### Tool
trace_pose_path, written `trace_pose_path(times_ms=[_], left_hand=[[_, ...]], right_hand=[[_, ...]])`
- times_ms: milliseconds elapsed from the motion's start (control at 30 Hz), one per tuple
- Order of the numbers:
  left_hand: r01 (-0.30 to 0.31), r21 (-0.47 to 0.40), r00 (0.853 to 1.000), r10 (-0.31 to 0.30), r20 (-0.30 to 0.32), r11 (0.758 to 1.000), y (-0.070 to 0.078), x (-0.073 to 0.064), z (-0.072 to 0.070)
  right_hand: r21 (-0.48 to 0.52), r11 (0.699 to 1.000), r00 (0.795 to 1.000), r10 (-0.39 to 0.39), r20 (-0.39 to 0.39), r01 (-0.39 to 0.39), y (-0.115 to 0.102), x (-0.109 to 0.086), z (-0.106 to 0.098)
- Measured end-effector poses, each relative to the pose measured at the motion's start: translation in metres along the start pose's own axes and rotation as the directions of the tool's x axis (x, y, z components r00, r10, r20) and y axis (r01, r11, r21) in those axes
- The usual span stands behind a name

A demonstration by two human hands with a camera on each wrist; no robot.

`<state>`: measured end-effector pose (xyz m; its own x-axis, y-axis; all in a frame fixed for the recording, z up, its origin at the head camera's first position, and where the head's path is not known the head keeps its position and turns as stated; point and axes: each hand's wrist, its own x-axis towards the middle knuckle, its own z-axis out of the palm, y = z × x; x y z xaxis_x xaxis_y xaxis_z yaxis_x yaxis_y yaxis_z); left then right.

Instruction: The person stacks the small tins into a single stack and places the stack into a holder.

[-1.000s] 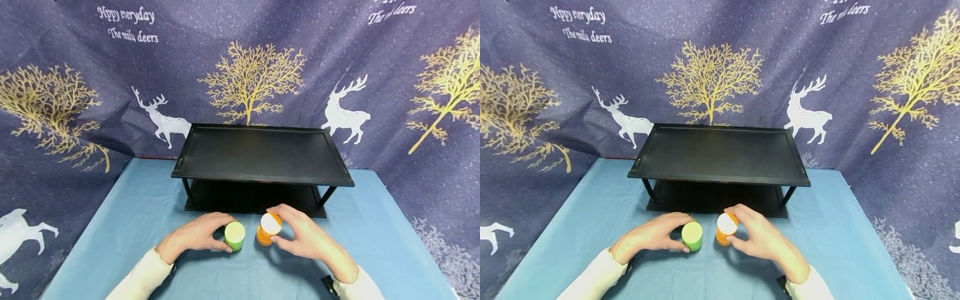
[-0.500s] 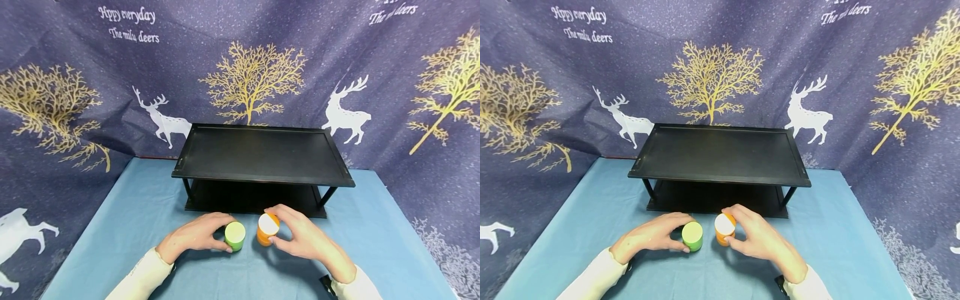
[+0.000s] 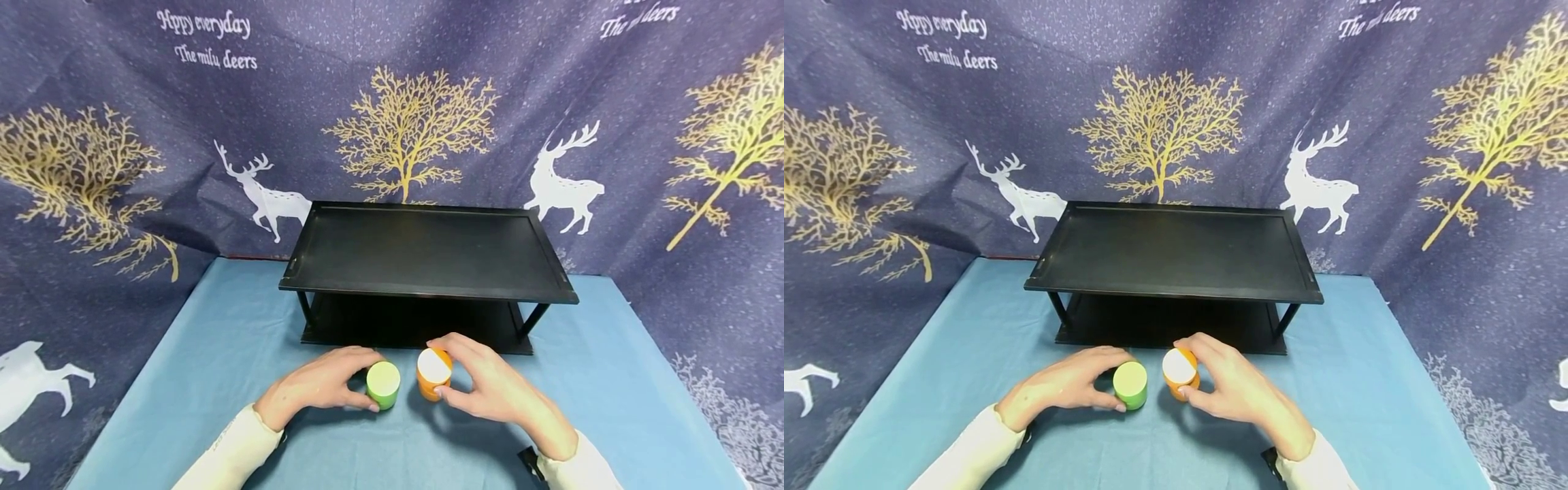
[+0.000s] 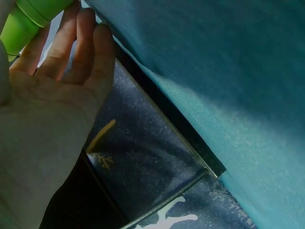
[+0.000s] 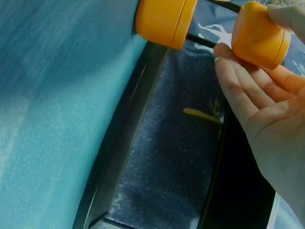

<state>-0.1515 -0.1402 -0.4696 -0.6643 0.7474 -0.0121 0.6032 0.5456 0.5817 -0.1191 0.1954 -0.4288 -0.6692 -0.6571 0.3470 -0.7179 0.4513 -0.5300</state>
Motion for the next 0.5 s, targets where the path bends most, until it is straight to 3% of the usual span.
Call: trace_pose_path(times_ms=[500], left_hand=[[-0.003, -0.013, 1.0, 0.002, -0.006, 1.0, -0.0003, -0.0003, -0.0006]], right_hand=[[0.03, 0.999, 1.0, -0.023, 0.004, 0.023, -0.0033, 0.0047, 0.0029]])
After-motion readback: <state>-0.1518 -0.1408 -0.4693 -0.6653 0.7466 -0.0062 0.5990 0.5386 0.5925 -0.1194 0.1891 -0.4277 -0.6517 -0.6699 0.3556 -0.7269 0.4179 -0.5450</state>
